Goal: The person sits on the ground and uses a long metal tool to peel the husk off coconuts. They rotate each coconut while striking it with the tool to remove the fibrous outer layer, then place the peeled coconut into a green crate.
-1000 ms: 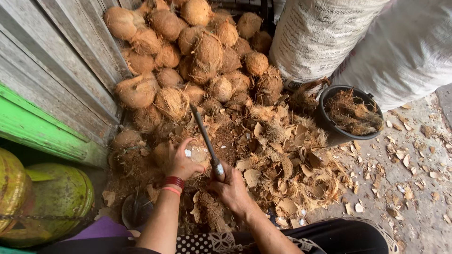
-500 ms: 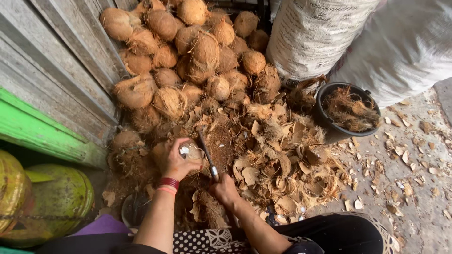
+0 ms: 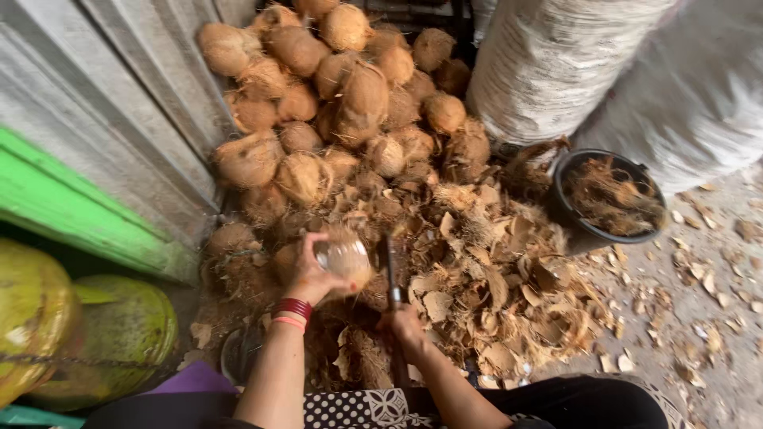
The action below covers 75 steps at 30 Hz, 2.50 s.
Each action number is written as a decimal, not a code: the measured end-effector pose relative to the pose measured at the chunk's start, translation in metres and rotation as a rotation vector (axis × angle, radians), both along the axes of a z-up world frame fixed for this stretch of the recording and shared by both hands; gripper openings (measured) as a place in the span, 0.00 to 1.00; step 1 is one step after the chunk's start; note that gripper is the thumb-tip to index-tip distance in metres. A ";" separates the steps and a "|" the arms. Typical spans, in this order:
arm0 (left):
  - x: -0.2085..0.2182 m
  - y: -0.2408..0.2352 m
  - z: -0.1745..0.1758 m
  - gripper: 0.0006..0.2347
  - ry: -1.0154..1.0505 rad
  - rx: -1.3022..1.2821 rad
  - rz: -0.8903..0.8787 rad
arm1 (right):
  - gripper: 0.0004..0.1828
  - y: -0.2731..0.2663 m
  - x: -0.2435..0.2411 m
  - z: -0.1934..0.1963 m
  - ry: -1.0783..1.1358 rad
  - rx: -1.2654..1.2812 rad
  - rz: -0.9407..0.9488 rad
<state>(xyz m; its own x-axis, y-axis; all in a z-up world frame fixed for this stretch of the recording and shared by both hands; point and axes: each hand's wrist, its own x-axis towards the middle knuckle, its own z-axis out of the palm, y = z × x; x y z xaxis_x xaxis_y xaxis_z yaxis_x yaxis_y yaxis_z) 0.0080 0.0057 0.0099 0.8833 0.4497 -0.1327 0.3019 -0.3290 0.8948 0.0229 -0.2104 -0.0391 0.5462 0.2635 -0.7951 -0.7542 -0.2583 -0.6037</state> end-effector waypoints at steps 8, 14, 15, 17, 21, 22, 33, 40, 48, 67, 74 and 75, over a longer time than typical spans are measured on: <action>-0.021 0.002 -0.004 0.52 0.320 0.015 0.064 | 0.09 0.003 0.005 -0.041 -0.277 -0.203 0.279; -0.026 0.012 -0.028 0.55 0.078 -0.192 0.167 | 0.08 0.001 -0.011 -0.055 -0.356 -0.056 0.380; -0.028 0.012 -0.032 0.58 0.087 -0.228 0.181 | 0.12 -0.004 -0.016 -0.059 -0.334 -0.002 0.394; -0.028 0.018 -0.032 0.55 0.081 -0.099 0.085 | 0.08 -0.006 -0.013 -0.064 -0.351 -0.048 0.477; -0.023 0.023 -0.019 0.55 0.273 -0.014 0.019 | 0.16 -0.012 0.020 -0.061 0.091 -0.022 0.175; -0.023 0.020 -0.015 0.55 0.303 0.024 0.009 | 0.13 -0.015 0.029 -0.058 -0.029 -0.123 0.256; -0.038 0.019 -0.029 0.55 0.194 0.061 -0.040 | 0.09 -0.002 0.017 -0.012 -0.439 -0.042 0.360; -0.034 0.030 -0.015 0.49 0.362 -0.092 0.082 | 0.10 -0.012 0.038 -0.029 -0.020 0.419 0.360; -0.039 0.018 0.002 0.54 0.345 0.058 -0.181 | 0.06 -0.041 0.072 -0.026 -0.341 -0.278 0.140; -0.033 0.005 -0.005 0.46 0.103 -0.218 0.259 | 0.02 -0.022 0.037 0.014 -0.365 -0.152 0.284; -0.031 -0.004 -0.006 0.41 0.298 0.037 0.068 | 0.05 -0.008 -0.019 0.042 -0.217 -0.047 0.428; -0.033 -0.003 -0.005 0.39 0.376 0.049 0.041 | 0.04 -0.006 -0.021 0.049 -0.251 -0.048 0.460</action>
<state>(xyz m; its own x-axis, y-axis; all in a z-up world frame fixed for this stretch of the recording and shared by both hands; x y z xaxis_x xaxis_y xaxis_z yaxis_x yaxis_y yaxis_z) -0.0246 0.0026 0.0052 0.7581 0.4977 -0.4214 0.6200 -0.3496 0.7024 0.0019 -0.2162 0.0102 0.5578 0.4879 -0.6714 -0.3897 -0.5603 -0.7309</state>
